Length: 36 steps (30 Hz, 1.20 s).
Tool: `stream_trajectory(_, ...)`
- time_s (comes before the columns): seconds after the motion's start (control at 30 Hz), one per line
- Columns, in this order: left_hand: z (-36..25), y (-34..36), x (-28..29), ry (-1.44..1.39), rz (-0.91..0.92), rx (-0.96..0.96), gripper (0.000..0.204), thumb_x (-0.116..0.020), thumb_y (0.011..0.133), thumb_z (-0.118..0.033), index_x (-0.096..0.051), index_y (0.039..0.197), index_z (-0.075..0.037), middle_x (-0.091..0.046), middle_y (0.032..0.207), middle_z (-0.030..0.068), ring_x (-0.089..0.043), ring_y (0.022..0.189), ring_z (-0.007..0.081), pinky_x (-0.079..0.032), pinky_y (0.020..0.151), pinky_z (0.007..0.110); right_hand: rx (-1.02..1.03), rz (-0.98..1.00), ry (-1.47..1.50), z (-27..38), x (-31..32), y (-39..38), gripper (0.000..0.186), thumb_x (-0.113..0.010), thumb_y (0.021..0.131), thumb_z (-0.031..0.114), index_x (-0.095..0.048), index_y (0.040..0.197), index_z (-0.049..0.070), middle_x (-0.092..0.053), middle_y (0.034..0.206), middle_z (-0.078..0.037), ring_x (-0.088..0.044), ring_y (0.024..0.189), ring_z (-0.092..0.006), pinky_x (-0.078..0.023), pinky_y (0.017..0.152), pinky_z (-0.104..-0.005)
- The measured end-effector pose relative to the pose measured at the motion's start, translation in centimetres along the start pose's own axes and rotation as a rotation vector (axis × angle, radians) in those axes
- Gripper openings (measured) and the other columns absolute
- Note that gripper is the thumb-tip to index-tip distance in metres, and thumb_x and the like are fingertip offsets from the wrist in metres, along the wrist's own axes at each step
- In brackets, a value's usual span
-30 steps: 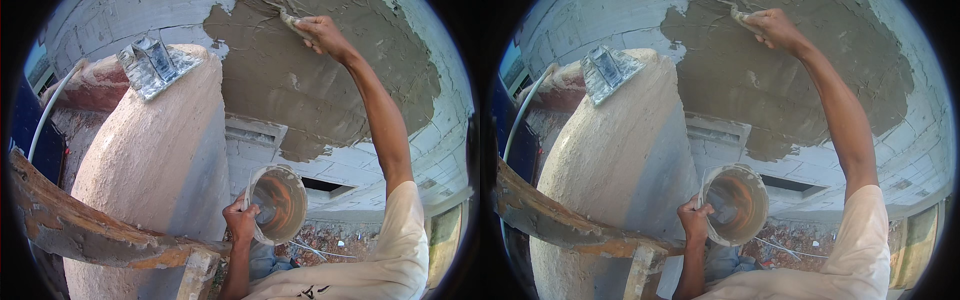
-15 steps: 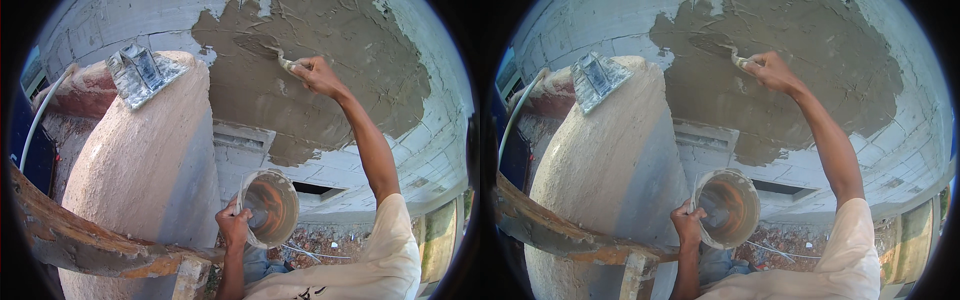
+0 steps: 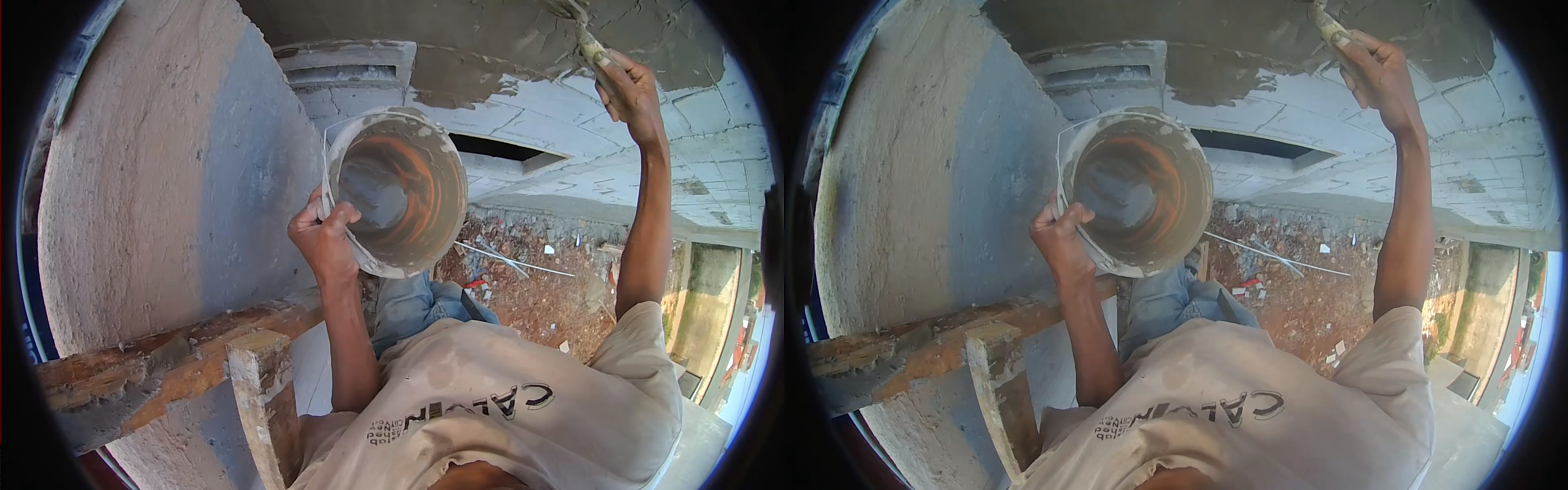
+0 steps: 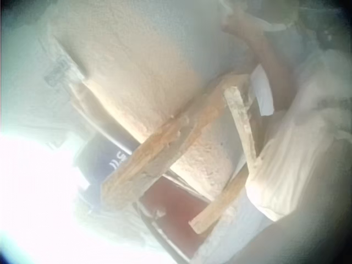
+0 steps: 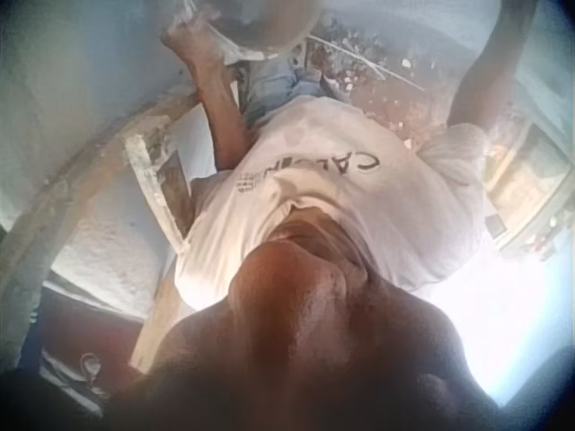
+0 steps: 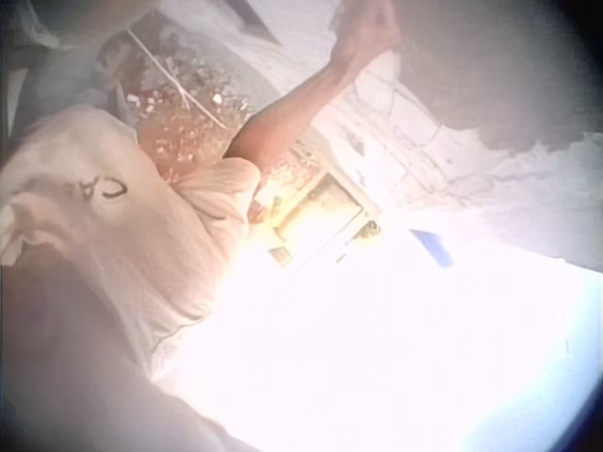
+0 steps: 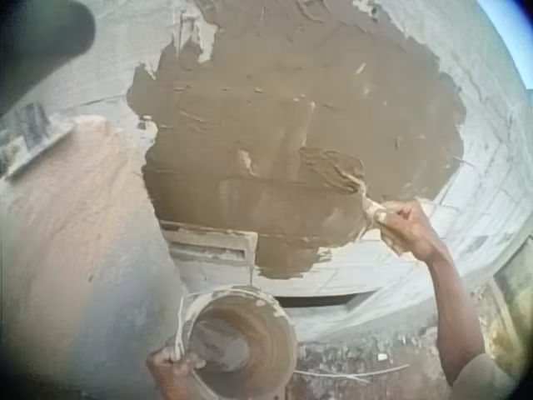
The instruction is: Applying plaster or mortar to a block wall using a trowel and a bucket.
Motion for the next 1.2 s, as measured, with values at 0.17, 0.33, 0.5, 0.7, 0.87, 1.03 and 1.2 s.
stream_trajectory(0.17, -0.3, 2.1, -1.9, 0.037, 0.090, -0.079, 0.025, -0.065, 0.071, 0.011, -0.078, 0.092, 0.011, -0.078, 0.101, 0.0142, -0.067, 0.071, 0.0134, -0.054, 0.071, 0.028, -0.100, 0.520, -0.194, -2.0, -10.0, -12.4, 0.028, -0.067, 0.095, 0.021, -0.076, 0.109, -0.001, -0.061, 0.065, -0.006, -0.057, 0.061, -0.0155, -0.044, 0.059, -0.0361)
stream_trajectory(0.33, -0.9, 2.1, -9.4, 0.040, 0.296, -0.014, 0.026, -0.067, 0.071, 0.013, -0.079, 0.093, 0.010, -0.079, 0.099, 0.0143, -0.071, 0.078, 0.0141, -0.058, 0.080, 0.029, -0.178, 0.577, -0.508, -3.6, -15.4, -14.2, 0.015, -0.066, 0.079, 0.008, -0.070, 0.078, -0.006, -0.066, 0.073, -0.030, -0.067, 0.065, -0.0418, -0.051, 0.063, -0.0498)
stream_trajectory(0.5, -2.5, 1.4, -15.0, 0.149, 0.395, -0.042, 0.023, -0.075, 0.078, 0.009, -0.080, 0.101, 0.007, -0.079, 0.096, 0.0119, -0.072, 0.082, 0.0153, -0.057, 0.082, 0.029, 0.127, 0.347, -0.559, 0.6, -15.7, -14.1, 0.009, -0.068, 0.071, 0.004, -0.071, 0.071, -0.005, -0.066, 0.066, -0.025, -0.068, 0.061, -0.0398, -0.052, 0.059, -0.0484)
stream_trajectory(0.7, -3.7, 2.4, -17.1, 0.226, 0.421, -0.100, 0.022, -0.081, 0.085, 0.002, -0.080, 0.107, 0.004, -0.079, 0.098, 0.0104, -0.072, 0.087, 0.0151, -0.057, 0.083, 0.029, 0.141, 0.407, -0.514, 1.1, -13.7, -15.3, 0.011, -0.067, 0.075, 0.003, -0.071, 0.078, -0.006, -0.064, 0.062, -0.024, -0.069, 0.066, -0.0426, -0.051, 0.064, -0.0525)
stream_trajectory(0.87, -3.7, 2.4, -19.0, 0.223, 0.436, -0.097, 0.022, -0.080, 0.085, 0.002, -0.080, 0.106, 0.004, -0.080, 0.099, 0.0117, -0.073, 0.088, 0.0167, -0.058, 0.084, 0.032, 0.283, 0.311, -0.535, 0.7, -14.2, -16.9, 0.001, -0.069, 0.066, -0.003, -0.070, 0.065, -0.002, -0.067, 0.062, -0.021, -0.069, 0.058, -0.0358, -0.053, 0.055, -0.0456)
stream_trajectory(1.03, -3.9, 2.8, -20.0, 0.210, 0.515, -0.093, 0.026, -0.072, 0.070, 0.013, -0.081, 0.094, 0.007, -0.079, 0.099, 0.0150, -0.072, 0.082, 0.0160, -0.058, 0.082, 0.030, 0.058, 0.093, -0.511, -4.6, -12.5, -14.1, 0.002, -0.068, 0.065, 0.000, -0.069, 0.064, -0.002, -0.064, 0.061, -0.023, -0.068, 0.057, -0.0375, -0.053, 0.055, -0.0467)
stream_trajectory(1.2, -4.8, 2.5, -22.4, 0.208, 0.642, -0.138, 0.017, -0.066, 0.064, 0.014, -0.076, 0.074, 0.005, -0.079, 0.098, 0.0157, -0.071, 0.077, 0.0169, -0.058, 0.077, 0.030, 0.277, -0.001, -0.484, -1.4, -14.9, -16.2, 0.003, -0.070, 0.065, 0.001, -0.071, 0.065, -0.001, -0.068, 0.063, -0.020, -0.070, 0.059, -0.0350, -0.054, 0.054, -0.0457)
Point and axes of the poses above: each hand's wrist, its own y-axis towards the middle knuckle, its own x-axis out of the back of the hand, z = x × y, the point moved 9 cm from there along y, towards the middle knuckle
